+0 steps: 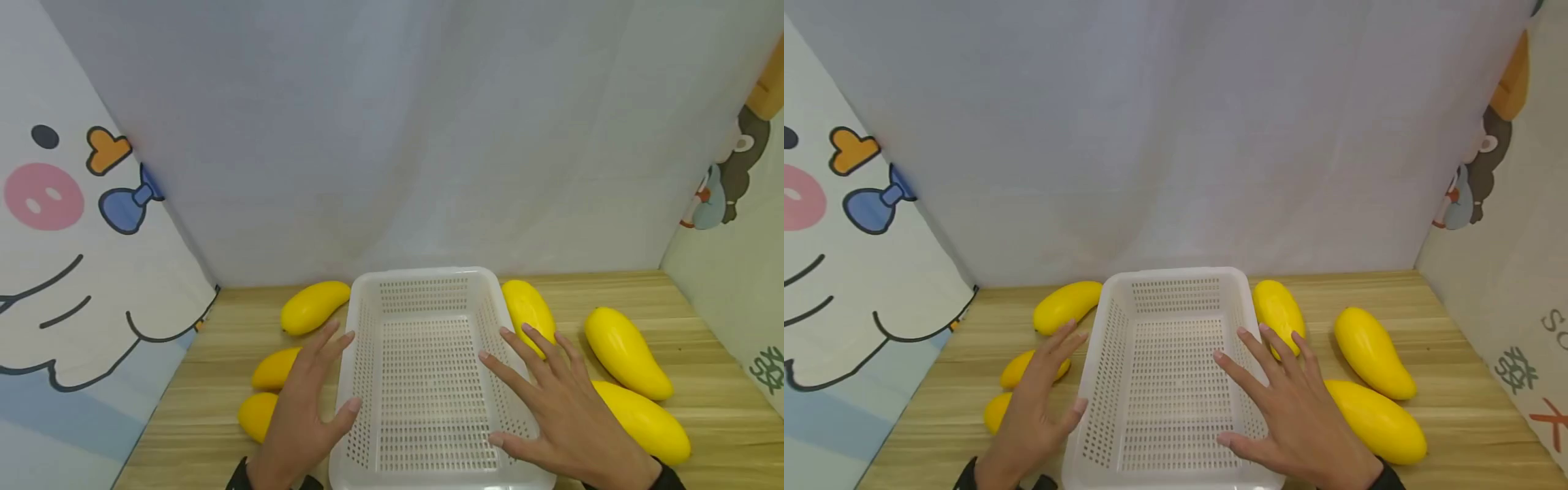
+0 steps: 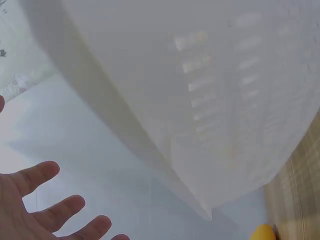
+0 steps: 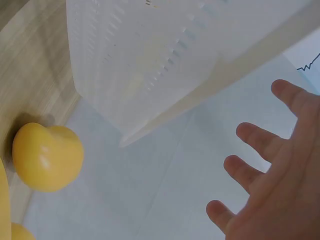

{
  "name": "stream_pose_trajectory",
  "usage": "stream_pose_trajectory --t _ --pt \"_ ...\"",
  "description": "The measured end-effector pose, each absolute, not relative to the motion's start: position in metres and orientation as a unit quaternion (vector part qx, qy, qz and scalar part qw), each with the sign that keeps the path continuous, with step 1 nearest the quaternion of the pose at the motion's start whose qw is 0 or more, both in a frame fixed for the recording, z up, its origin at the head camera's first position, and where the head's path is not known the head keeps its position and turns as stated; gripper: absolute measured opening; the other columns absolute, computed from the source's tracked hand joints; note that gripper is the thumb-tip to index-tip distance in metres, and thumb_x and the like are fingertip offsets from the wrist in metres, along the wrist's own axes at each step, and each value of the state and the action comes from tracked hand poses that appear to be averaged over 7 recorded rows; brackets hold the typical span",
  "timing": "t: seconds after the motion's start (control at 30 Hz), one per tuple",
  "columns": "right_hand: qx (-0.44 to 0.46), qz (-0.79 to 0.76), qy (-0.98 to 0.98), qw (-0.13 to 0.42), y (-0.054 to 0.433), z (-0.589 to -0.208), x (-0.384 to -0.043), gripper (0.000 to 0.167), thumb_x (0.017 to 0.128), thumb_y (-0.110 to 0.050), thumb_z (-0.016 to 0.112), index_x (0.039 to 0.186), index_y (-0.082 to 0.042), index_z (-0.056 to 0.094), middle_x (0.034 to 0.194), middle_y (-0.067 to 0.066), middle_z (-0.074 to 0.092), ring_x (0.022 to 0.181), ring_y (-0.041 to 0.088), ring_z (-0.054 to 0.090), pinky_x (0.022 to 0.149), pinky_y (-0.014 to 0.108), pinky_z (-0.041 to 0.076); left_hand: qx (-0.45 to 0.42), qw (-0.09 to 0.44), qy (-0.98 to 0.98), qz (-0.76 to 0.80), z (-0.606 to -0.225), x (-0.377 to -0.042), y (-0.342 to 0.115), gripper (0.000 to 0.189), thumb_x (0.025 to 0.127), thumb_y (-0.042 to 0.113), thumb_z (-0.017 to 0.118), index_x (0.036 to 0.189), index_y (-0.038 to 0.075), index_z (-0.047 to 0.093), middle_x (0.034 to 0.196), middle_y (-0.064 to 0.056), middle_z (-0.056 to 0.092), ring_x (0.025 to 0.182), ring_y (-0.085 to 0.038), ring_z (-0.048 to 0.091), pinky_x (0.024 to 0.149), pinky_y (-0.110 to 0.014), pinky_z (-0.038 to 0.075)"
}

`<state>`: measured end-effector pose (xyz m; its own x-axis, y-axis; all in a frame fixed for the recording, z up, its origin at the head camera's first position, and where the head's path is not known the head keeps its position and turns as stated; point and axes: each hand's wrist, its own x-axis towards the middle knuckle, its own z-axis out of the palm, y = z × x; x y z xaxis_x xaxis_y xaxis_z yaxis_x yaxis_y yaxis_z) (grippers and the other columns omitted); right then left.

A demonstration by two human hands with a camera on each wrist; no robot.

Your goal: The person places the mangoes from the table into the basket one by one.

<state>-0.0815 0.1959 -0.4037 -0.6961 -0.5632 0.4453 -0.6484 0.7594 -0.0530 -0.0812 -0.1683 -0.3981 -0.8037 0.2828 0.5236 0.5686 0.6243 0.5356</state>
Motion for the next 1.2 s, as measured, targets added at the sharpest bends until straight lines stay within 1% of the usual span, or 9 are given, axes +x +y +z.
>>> stream_pose_trajectory --t 0.1,0.2,0.3,0.43,0.6,0.77,0.93,1.03,1.2 --pt "0.335 0.106 -0.912 0.213 0.196 -0.403 -0.082 0.085 0.088 -0.073 0.056 0.157 -0.028 0.039 0.165 0.008 0.025 0.148 0.037 0.022 0.117 0.062 0.011 -0.219 0.200 -0.866 -0.403 -0.396 -0.084 -0.168 0.071 0.086 0.015 0.070 0.152 0.018 0.045 0.158 -0.003 0.037 0.140 -0.029 0.039 0.105 -0.063 0.038" --pt "0.337 0.108 -0.910 0.218 0.195 -0.403 -0.083 0.084 0.088 -0.073 0.055 0.157 -0.028 0.040 0.164 0.009 0.027 0.147 0.037 0.023 0.116 0.062 0.012 -0.197 0.201 -0.859 -0.428 -0.395 -0.088 -0.169 0.068 0.088 0.009 0.070 0.151 0.018 0.046 0.153 -0.002 0.043 0.136 -0.025 0.044 0.101 -0.055 0.045" --pt "0.337 0.108 -0.909 0.219 0.195 -0.403 -0.083 0.085 0.087 -0.072 0.058 0.157 -0.028 0.039 0.164 0.009 0.027 0.147 0.038 0.024 0.114 0.062 0.014 -0.165 0.169 -0.854 -0.463 -0.394 -0.093 -0.172 0.063 0.091 0.007 0.071 0.149 0.018 0.047 0.149 -0.003 0.048 0.131 -0.023 0.048 0.097 -0.049 0.051" --pt "0.337 0.107 -0.910 0.214 0.195 -0.403 -0.083 0.088 0.085 -0.070 0.062 0.158 -0.028 0.038 0.165 0.008 0.025 0.146 0.038 0.025 0.116 0.060 0.012 -0.098 0.096 -0.838 -0.527 -0.393 -0.102 -0.176 0.056 0.096 0.012 0.069 0.147 0.014 0.047 0.147 -0.005 0.051 0.131 -0.026 0.051 0.099 -0.048 0.052" --pt "0.337 0.102 -0.909 0.222 0.197 -0.402 -0.084 0.085 0.088 -0.074 0.055 0.157 -0.028 0.039 0.164 0.009 0.027 0.145 0.038 0.026 0.117 0.060 0.012 -0.032 0.037 -0.832 -0.552 -0.397 -0.118 -0.180 0.054 0.099 0.023 0.067 0.147 0.012 0.046 0.145 -0.010 0.053 0.131 -0.028 0.052 0.104 -0.051 0.048" --pt "0.338 0.108 -0.908 0.222 0.200 -0.403 -0.084 0.085 0.088 -0.073 0.055 0.157 -0.026 0.039 0.165 0.010 0.026 0.146 0.038 0.026 0.118 0.059 0.012 -0.015 0.019 -0.840 -0.541 -0.408 -0.133 -0.185 0.053 0.099 0.033 0.066 0.145 0.012 0.051 0.140 -0.014 0.056 0.125 -0.027 0.057 0.103 -0.049 0.049" --pt "0.338 0.110 -0.907 0.226 0.201 -0.405 -0.084 0.084 0.089 -0.073 0.055 0.157 -0.025 0.040 0.163 0.012 0.029 0.144 0.040 0.028 0.114 0.062 0.015 -0.009 0.015 -0.850 -0.527 -0.418 -0.143 -0.189 0.055 0.098 0.034 0.066 0.144 0.006 0.053 0.136 -0.014 0.060 0.120 -0.028 0.060 0.102 -0.047 0.051" --pt "0.337 0.113 -0.905 0.232 0.202 -0.404 -0.085 0.084 0.089 -0.074 0.054 0.156 -0.026 0.041 0.161 0.014 0.033 0.143 0.040 0.029 0.111 0.064 0.017 -0.003 0.011 -0.862 -0.507 -0.424 -0.146 -0.188 0.061 0.098 0.039 0.065 0.144 0.001 0.052 0.136 -0.015 0.062 0.122 -0.030 0.060 0.103 -0.048 0.050" --pt "0.336 0.114 -0.906 0.231 0.203 -0.403 -0.086 0.084 0.088 -0.074 0.055 0.156 -0.026 0.042 0.160 0.014 0.033 0.143 0.040 0.027 0.114 0.062 0.014 0.012 -0.007 -0.857 -0.514 -0.431 -0.147 -0.185 0.072 0.096 0.048 0.066 0.148 0.000 0.048 0.141 -0.018 0.058 0.128 -0.033 0.057 0.105 -0.049 0.048"
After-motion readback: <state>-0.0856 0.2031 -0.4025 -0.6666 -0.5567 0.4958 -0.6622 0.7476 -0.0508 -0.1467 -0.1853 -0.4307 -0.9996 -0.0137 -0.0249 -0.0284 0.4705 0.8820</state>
